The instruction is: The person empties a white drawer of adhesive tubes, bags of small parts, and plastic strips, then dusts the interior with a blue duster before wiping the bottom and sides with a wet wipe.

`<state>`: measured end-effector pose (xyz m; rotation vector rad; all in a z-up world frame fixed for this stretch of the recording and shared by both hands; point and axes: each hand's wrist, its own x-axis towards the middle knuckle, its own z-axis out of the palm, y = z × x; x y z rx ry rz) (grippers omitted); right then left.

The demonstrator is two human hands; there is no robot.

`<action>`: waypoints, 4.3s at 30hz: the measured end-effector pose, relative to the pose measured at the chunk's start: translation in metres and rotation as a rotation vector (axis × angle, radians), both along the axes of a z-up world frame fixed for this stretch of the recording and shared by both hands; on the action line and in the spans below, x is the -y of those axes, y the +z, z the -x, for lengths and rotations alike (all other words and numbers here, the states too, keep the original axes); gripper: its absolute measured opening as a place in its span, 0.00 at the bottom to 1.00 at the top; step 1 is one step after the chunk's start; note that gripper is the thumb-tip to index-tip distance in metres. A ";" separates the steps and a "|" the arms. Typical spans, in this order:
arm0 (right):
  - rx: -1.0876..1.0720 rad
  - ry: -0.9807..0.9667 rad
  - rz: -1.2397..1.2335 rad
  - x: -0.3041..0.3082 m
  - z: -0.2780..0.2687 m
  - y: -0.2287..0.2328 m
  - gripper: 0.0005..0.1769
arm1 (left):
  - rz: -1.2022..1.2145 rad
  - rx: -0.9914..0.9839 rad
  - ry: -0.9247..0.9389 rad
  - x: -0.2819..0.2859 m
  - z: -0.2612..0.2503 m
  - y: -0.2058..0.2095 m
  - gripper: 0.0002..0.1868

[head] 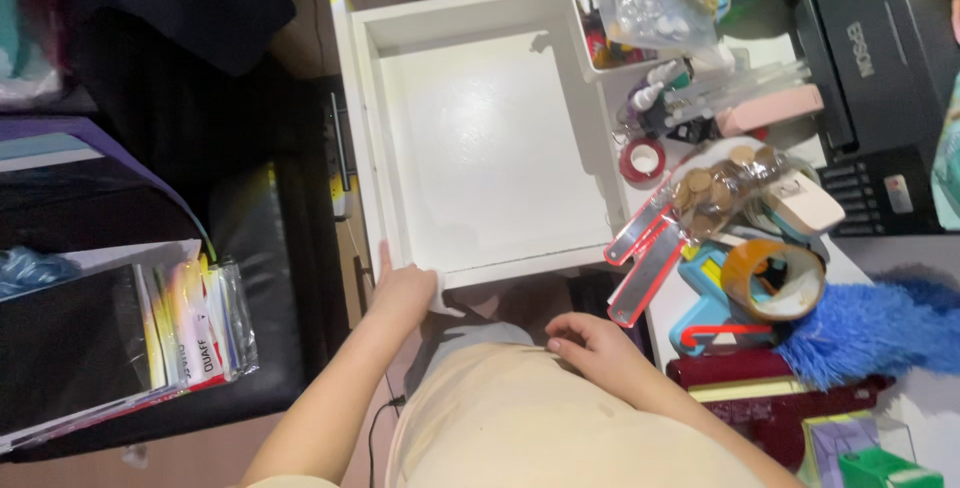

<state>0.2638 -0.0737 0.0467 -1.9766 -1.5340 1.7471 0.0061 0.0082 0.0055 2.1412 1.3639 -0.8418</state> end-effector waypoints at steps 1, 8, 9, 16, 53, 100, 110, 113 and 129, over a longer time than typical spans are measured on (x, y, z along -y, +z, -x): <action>0.006 0.001 0.010 -0.001 0.000 0.000 0.11 | 0.108 -0.071 -0.045 -0.008 -0.006 0.005 0.10; 0.049 -0.037 0.009 0.005 -0.012 -0.005 0.11 | -0.021 0.242 -0.151 -0.009 -0.053 -0.117 0.10; 0.050 -0.035 0.008 0.008 -0.017 -0.010 0.11 | -0.023 0.243 -0.149 -0.017 -0.074 -0.108 0.10; 0.114 -0.120 0.046 0.023 -0.033 -0.028 0.14 | 0.226 0.305 0.071 -0.044 -0.178 -0.081 0.14; -0.048 0.156 -0.338 -0.095 0.113 -0.053 0.13 | 0.245 1.118 1.174 0.019 0.010 -0.013 0.17; 0.786 0.412 -1.115 -0.477 0.200 -0.180 0.26 | -0.683 0.828 0.191 -0.046 0.086 -0.101 0.19; 0.951 0.171 -0.486 -0.486 0.077 -0.131 0.37 | -0.832 0.762 0.215 -0.052 0.074 -0.113 0.09; 1.045 0.093 -1.038 -0.480 0.068 -0.162 0.27 | -0.596 0.779 0.164 -0.050 0.082 -0.104 0.22; 0.747 0.536 -1.098 -0.342 0.205 -0.211 0.27 | -0.698 0.796 0.143 -0.045 0.081 -0.102 0.28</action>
